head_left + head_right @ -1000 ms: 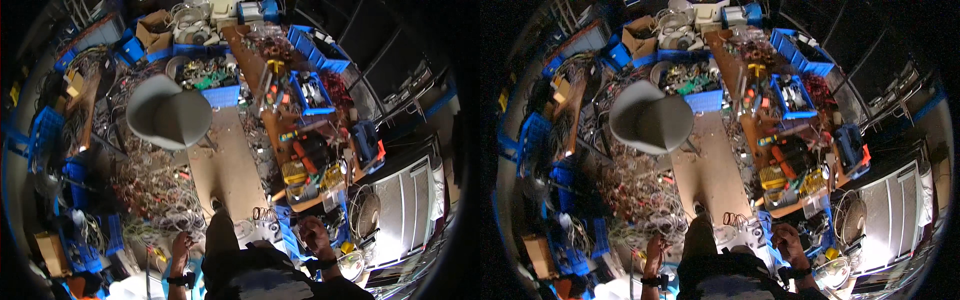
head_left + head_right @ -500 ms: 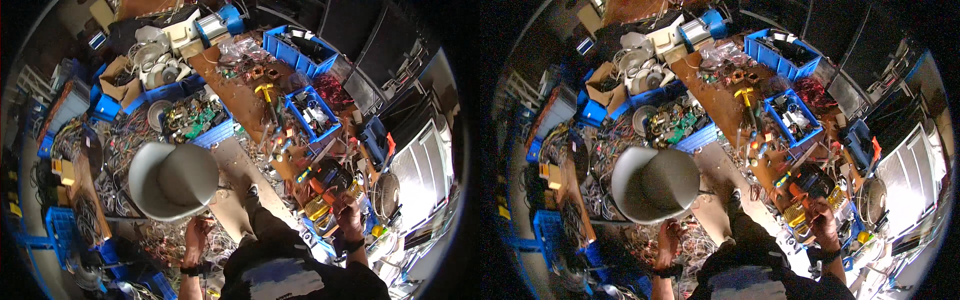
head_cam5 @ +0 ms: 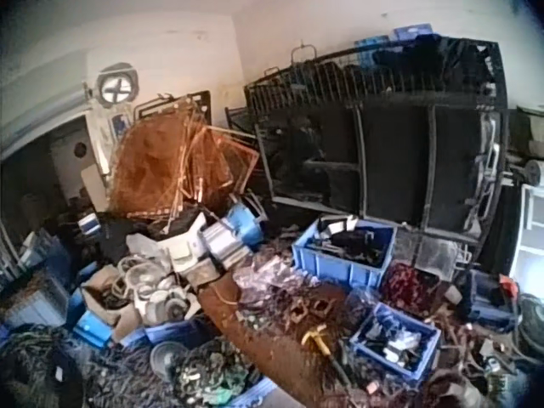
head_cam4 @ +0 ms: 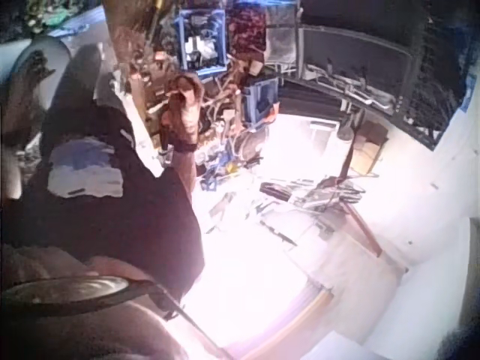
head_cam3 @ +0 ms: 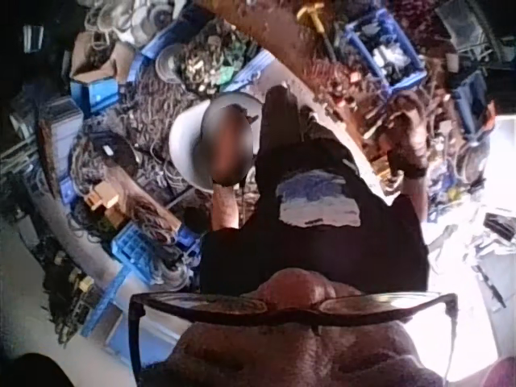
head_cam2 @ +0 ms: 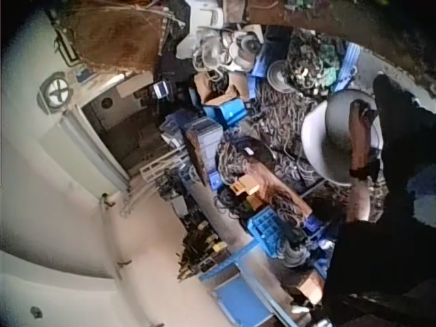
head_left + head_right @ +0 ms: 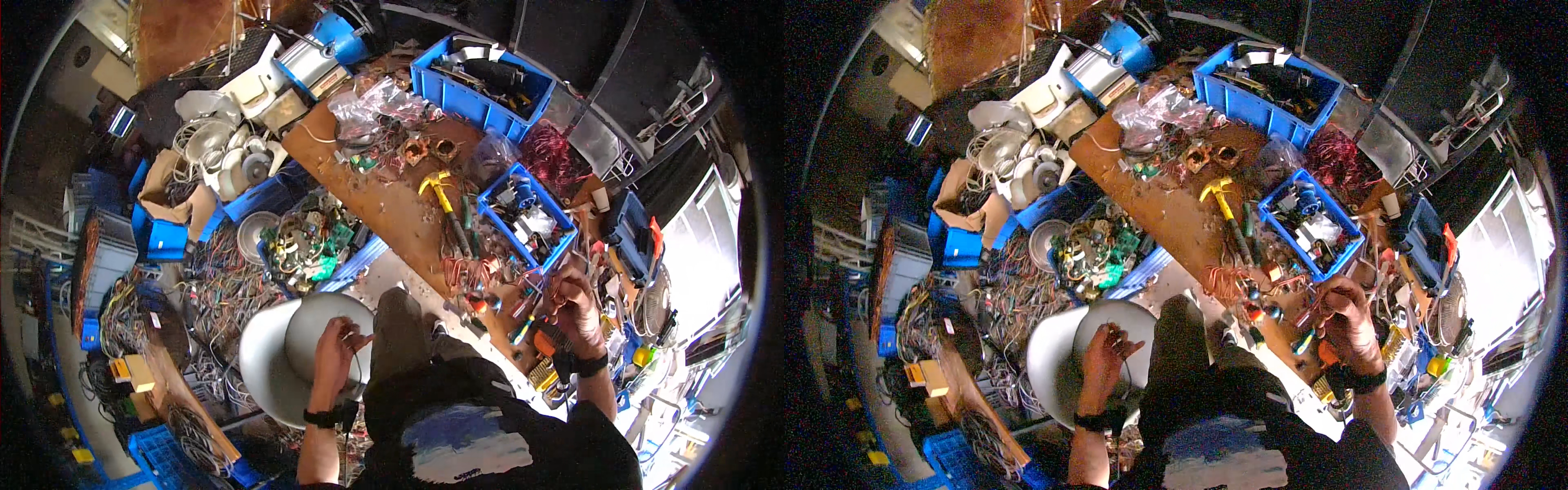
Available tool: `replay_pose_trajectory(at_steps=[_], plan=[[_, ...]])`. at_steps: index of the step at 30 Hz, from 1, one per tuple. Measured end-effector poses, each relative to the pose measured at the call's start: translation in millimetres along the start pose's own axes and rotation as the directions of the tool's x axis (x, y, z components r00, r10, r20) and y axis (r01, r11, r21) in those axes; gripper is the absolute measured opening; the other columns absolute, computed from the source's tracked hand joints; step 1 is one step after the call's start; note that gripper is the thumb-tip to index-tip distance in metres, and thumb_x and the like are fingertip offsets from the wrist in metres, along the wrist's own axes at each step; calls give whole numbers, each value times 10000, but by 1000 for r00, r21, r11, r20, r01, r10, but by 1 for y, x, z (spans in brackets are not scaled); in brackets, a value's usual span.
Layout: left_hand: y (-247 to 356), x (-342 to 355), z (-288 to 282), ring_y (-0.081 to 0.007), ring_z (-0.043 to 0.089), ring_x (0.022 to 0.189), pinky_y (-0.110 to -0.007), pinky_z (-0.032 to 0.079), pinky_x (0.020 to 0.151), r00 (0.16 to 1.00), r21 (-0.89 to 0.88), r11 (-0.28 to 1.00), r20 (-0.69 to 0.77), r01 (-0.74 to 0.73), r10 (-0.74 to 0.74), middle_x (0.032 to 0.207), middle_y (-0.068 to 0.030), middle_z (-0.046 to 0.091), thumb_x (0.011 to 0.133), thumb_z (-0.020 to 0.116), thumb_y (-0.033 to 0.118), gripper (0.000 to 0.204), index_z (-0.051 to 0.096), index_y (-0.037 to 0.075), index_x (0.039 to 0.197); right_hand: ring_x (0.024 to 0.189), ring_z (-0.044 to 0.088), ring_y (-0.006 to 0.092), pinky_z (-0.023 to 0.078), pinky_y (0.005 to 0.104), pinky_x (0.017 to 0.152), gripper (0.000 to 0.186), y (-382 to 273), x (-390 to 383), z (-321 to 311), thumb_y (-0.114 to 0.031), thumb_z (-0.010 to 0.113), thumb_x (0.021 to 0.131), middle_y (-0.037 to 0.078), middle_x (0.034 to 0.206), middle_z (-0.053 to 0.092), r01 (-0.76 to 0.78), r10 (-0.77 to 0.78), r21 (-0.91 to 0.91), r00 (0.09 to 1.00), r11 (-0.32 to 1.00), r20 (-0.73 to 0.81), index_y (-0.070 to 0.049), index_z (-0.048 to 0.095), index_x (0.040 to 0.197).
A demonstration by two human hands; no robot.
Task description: The person works at a cluttered workbench in a workshop, handling various electronic components and wires. They use a hammer to repeatedly strike a small cylindrical object, likely a motor or coil, while holding it on the table.
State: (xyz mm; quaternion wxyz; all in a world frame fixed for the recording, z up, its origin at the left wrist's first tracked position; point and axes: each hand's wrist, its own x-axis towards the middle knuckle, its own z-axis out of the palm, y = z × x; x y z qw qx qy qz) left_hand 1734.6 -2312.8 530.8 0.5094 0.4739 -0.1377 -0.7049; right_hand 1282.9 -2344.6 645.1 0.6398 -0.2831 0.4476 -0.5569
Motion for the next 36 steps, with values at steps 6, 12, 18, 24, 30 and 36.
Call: replay_pose_trajectory(at_steps=[6,12,18,24,30,36], plan=[[50,176,89,-443,635,1166,-681,478,1024,824,19,926,450,376,-344,1288,-184,621,1053,423,528,483,549,103,1245,639,665,170,534,287,552,281,-6,80,48,-266,712,889,95,770,677,-51,47,-200,999,978,-27,3,634,912],[91,284,157,-331,696,1064,-565,619,818,628,207,822,555,531,-546,1176,-128,643,1006,606,426,406,497,138,1271,733,661,134,559,303,640,168,0,163,121,-132,711,951,77,848,698,-291,202,-283,931,914,-304,6,663,1034],[131,356,165,-279,751,905,-405,677,645,642,413,822,517,392,-566,1047,-103,636,929,745,119,343,440,93,1082,788,630,105,533,281,677,131,36,242,150,-86,646,984,50,884,692,-342,77,-600,903,723,-422,2,693,1070],[158,407,143,-332,731,1027,-413,682,659,630,527,783,495,331,-599,1207,-225,676,966,689,84,261,436,81,1027,934,639,118,540,310,816,267,44,309,182,-89,619,997,69,1054,722,-333,150,-713,939,617,-308,-40,694,1248],[202,418,145,-310,759,859,-393,670,588,693,620,734,401,277,-600,1085,-178,684,961,692,84,257,437,84,996,907,677,176,580,317,765,449,72,327,182,-364,529,1062,130,1171,692,-295,200,-429,946,854,-254,-25,631,1338],[214,394,161,-242,758,758,-321,644,577,779,700,713,422,46,-464,975,-126,686,934,736,94,282,487,28,1051,943,672,194,570,326,725,576,36,344,206,-409,687,977,150,1172,679,-467,367,-407,880,785,-301,-19,572,1384]])
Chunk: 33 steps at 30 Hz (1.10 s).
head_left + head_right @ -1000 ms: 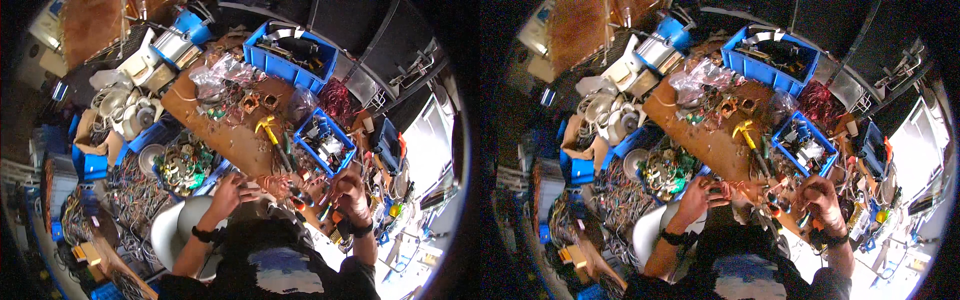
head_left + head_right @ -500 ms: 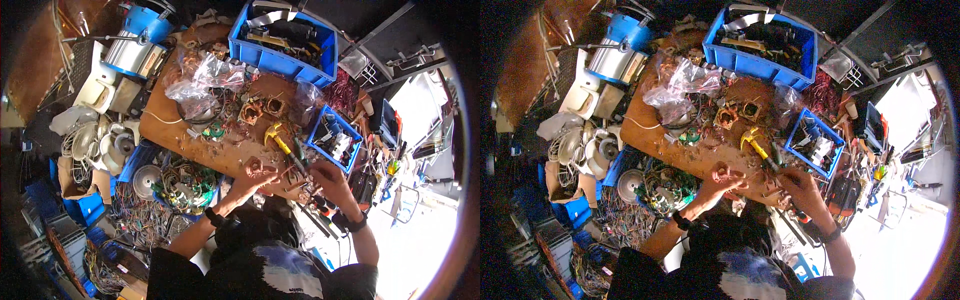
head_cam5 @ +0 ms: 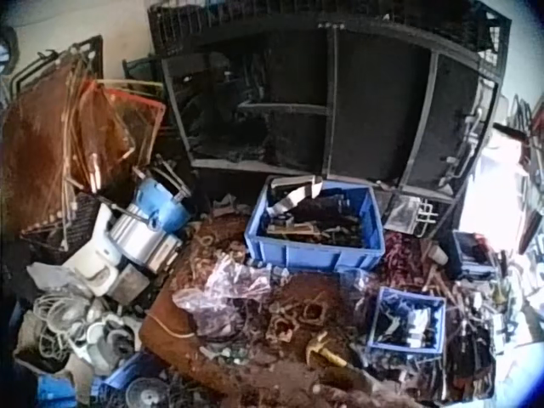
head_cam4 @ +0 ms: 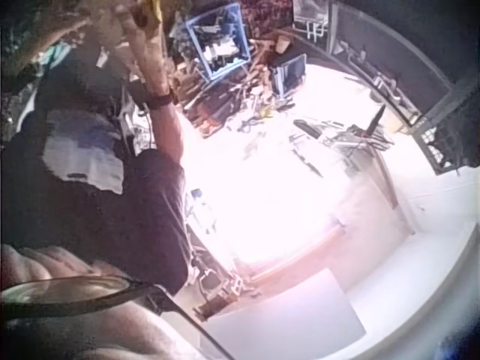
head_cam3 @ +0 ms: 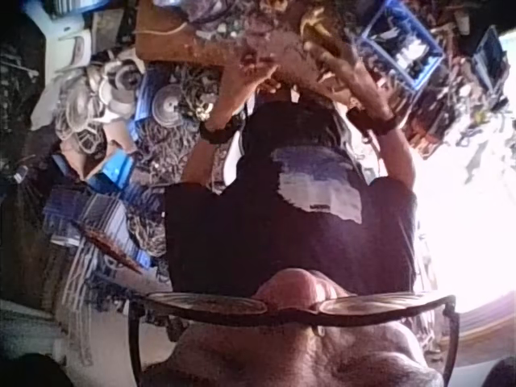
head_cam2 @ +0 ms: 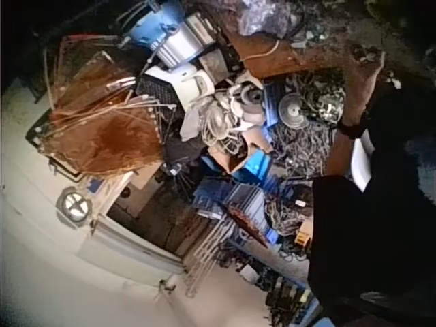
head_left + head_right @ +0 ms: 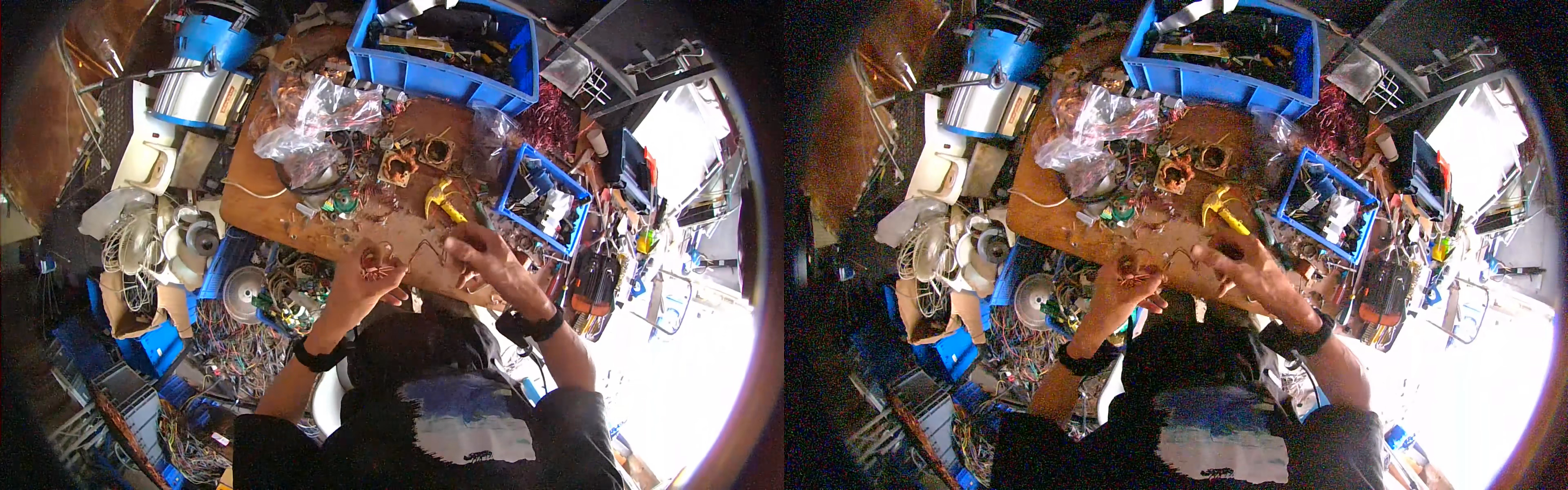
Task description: The person works at a cluttered workbench in a workshop, handling various electronic components and wires. They use a hammer to repeatedly strike a small cylindrical object, likely a motor or coil, while holding it on the table.
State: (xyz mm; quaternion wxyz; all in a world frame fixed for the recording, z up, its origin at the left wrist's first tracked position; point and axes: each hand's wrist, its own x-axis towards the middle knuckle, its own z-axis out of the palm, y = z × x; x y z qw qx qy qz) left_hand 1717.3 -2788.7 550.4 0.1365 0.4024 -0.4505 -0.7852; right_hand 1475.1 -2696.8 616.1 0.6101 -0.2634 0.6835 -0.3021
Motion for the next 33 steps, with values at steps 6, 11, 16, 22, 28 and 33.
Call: replay_pose_trajectory(at_steps=[6,11,16,22,28,33], plan=[[-21,-23,23,-178,728,717,-327,635,638,961,466,854,-25,-232,275,862,-99,707,920,743,61,261,535,7,1066,825,665,117,564,295,671,547,22,5,-17,-439,711,937,66,917,688,91,-91,3,987,996,131,-11,629,1269],[-26,-30,38,-155,726,685,-301,577,580,925,702,637,85,-319,369,716,-41,627,908,768,89,275,529,40,1036,785,666,94,572,271,665,269,31,6,-10,-254,785,911,38,867,703,124,-127,28,976,992,179,-19,729,1030],[-20,-27,27,-164,726,650,-301,589,545,978,452,869,59,-203,198,686,-29,595,958,715,88,220,513,24,1016,767,632,86,517,273,716,239,46,3,11,-199,801,892,29,830,682,250,-241,-37,958,968,157,-28,690,1017],[-9,-7,5,-201,714,569,-314,581,501,986,375,919,158,-118,62,730,-95,653,1018,635,159,236,493,-5,1114,787,553,90,486,286,697,371,42,10,47,-230,859,844,14,877,605,336,-334,-159,942,928,40,-63,649,1099],[-10,25,-19,-216,676,485,-330,560,460,982,327,945,181,-9,-53,726,-115,639,1019,621,138,247,488,-4,1172,848,652,135,547,325,740,438,43,29,78,-183,835,853,74,946,671,392,-398,-100,916,915,-46,-63,594,1199],[-19,59,-38,-244,699,601,-351,540,434,994,313,949,106,-47,15,882,-149,630,1007,631,137,224,499,-31,1074,937,685,176,563,346,819,411,57,63,96,-137,739,932,103,1040,693,382,-378,27,921,924,-96,-52,529,1276]])
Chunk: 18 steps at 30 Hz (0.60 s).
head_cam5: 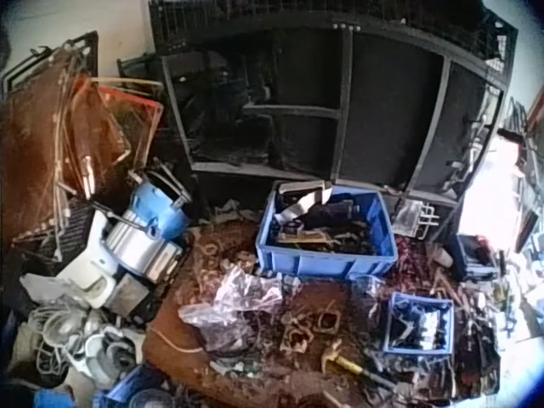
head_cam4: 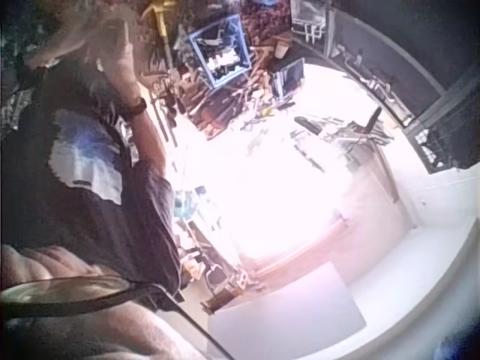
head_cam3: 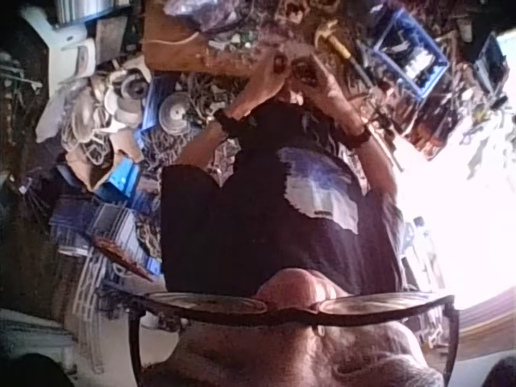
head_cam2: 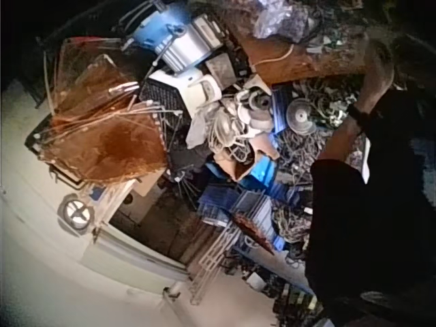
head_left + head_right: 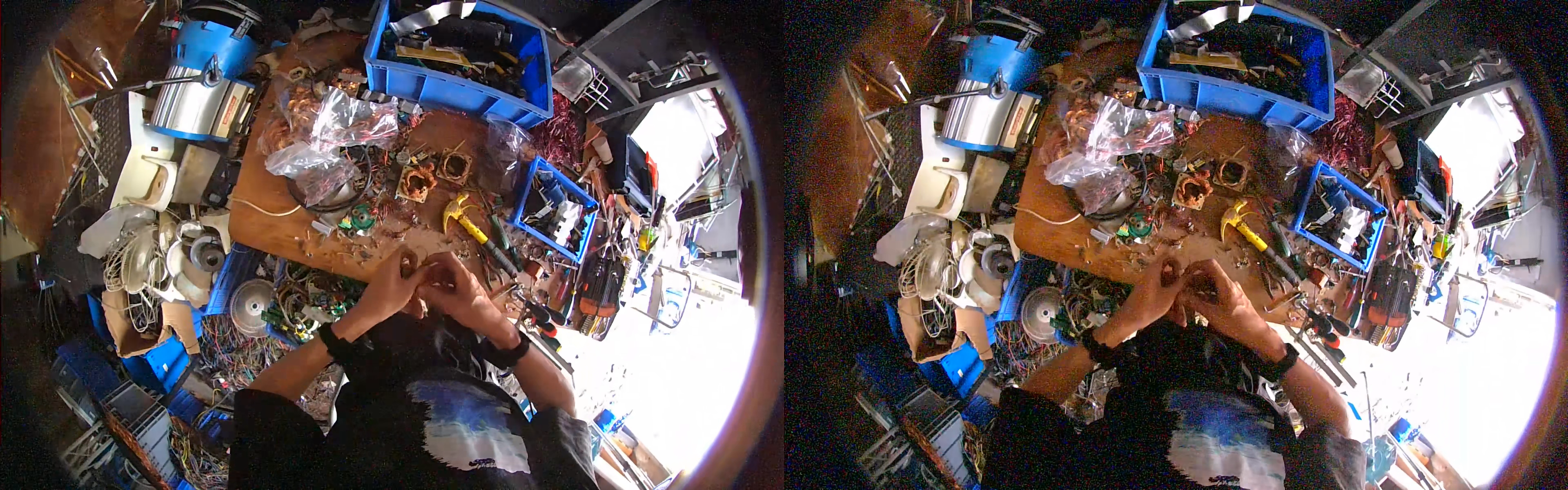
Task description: The person works at a cluttered workbench in a workshop, handling various electronic components and wires. They use a hammer to repeatedly strike a small cylindrical object, likely a motor or coil, while holding it on the table.
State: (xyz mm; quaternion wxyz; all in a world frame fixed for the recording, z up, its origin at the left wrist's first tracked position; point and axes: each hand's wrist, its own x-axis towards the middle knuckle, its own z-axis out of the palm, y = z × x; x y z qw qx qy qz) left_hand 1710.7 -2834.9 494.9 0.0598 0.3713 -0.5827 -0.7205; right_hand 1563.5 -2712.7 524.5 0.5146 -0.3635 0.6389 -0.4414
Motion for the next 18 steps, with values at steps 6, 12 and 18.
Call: replay_pose_trajectory(at_steps=[6,12,18], plan=[[-32,50,-34,-225,674,924,-371,566,804,997,-86,996,-77,12,-18,1052,-103,695,1030,609,297,389,560,8,1285,1054,668,217,539,356,930,415,35,66,19,-139,666,989,113,1195,680,77,-71,67,994,995,-89,-29,514,1360],[-31,84,-80,-202,717,859,-389,645,742,979,-455,877,-43,157,-198,1067,-93,702,1060,460,427,455,590,42,1267,1119,656,221,545,384,981,410,56,115,8,-273,590,1039,92,1264,646,-184,219,551,976,814,3,-37,583,1374],[-41,107,-131,-276,718,876,-388,676,707,949,-303,903,179,304,-259,1137,-134,664,1062,433,379,439,527,20,1295,1168,631,240,563,419,967,411,74,155,11,-284,575,1035,126,1304,627,-262,363,649,931,714,-24,-45,574,1369]])
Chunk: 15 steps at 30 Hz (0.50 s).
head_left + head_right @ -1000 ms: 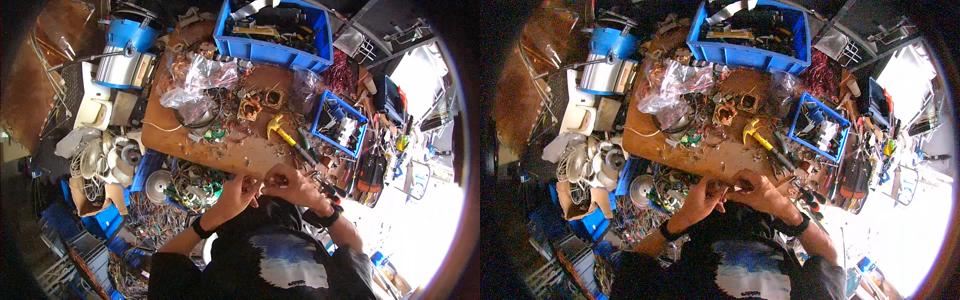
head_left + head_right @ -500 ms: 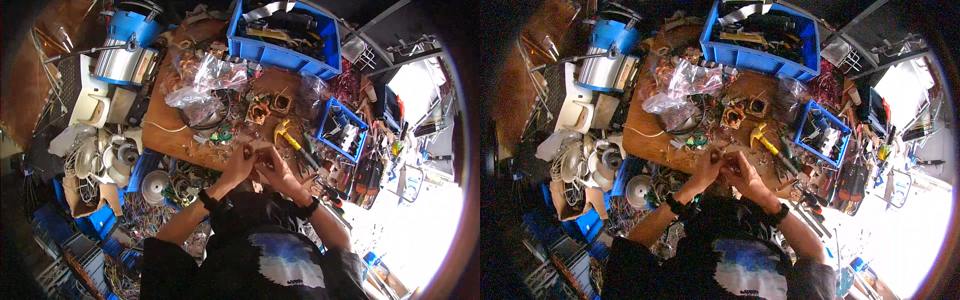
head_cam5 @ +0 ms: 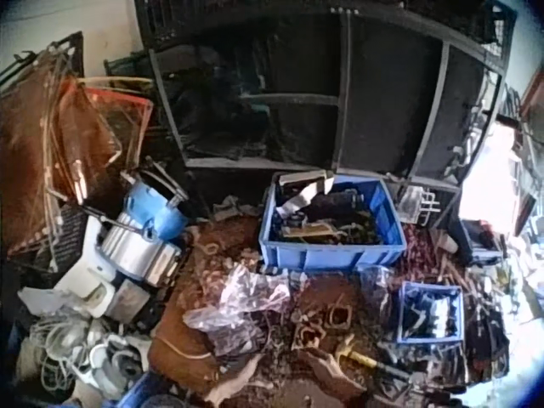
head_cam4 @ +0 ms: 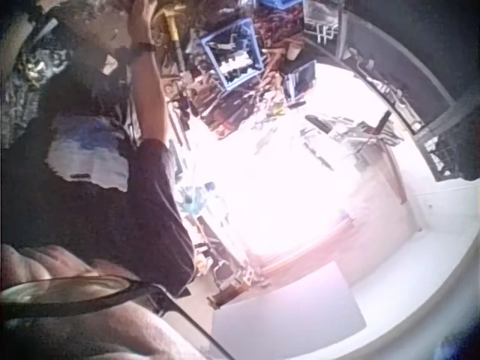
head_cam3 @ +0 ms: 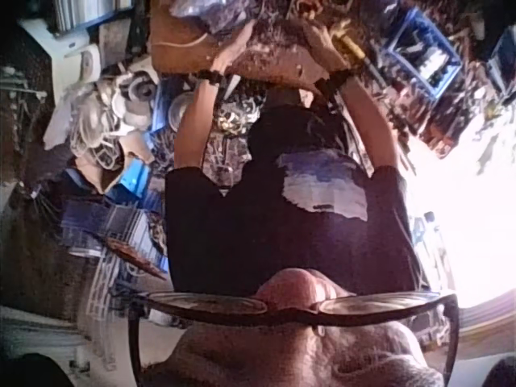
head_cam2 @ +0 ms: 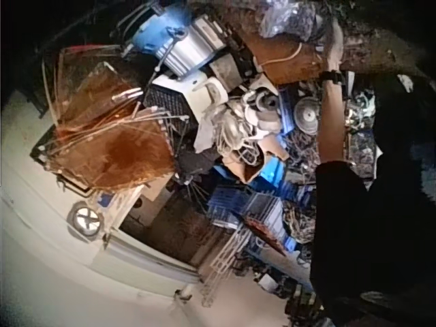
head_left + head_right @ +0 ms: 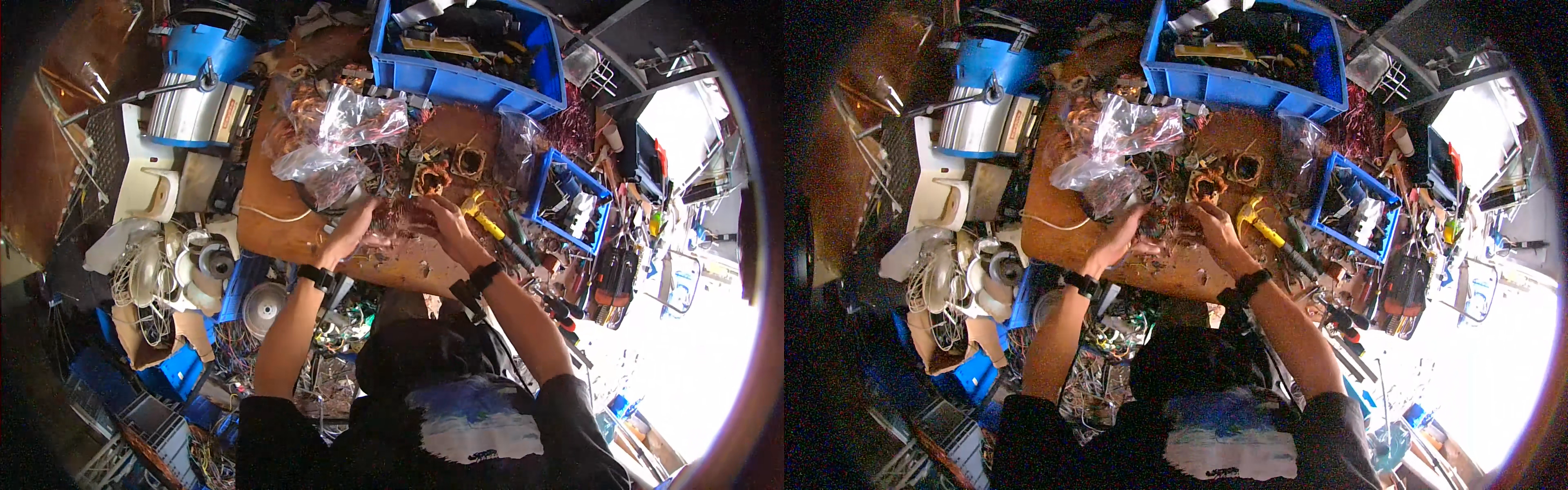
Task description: The person works at a cluttered workbench in a workshop, handling various electronic components and wires. They use a hammer to repeatedly strike a small cylindrical object, likely a motor or coil, while holding it on the table.
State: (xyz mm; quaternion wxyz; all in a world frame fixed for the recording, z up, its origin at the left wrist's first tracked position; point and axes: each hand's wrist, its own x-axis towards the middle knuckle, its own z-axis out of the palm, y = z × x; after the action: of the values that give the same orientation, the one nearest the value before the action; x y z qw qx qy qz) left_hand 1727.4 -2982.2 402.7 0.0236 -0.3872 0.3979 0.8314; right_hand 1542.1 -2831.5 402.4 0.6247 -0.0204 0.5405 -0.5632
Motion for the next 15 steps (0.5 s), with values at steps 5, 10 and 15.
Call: replay_pose_trajectory(at_steps=[5,10,15], plan=[[22,35,-6,-334,653,1055,-438,645,725,914,415,880,-220,-230,342,1219,-189,611,1053,458,402,480,470,30,1356,1231,551,228,518,401,1007,490,32,54,-4,-351,603,1006,163,1416,506,219,-226,-62,902,974,-367,-29,531,1368],[4,68,-62,-365,687,1075,-501,569,769,793,844,450,-50,-292,608,1175,-287,641,1046,487,418,535,420,25,1403,1024,544,189,448,349,931,439,21,64,8,-352,626,989,122,1192,593,352,-466,-336,803,874,-371,-21,536,1263],[37,46,-35,-366,681,1011,-456,554,806,838,881,469,-216,-54,502,1146,-271,652,1012,614,366,542,513,-60,1333,1122,549,415,426,498,997,487,-9,54,17,-379,695,956,253,1193,574,315,-566,-677,804,665,-182,11,521,1189]])
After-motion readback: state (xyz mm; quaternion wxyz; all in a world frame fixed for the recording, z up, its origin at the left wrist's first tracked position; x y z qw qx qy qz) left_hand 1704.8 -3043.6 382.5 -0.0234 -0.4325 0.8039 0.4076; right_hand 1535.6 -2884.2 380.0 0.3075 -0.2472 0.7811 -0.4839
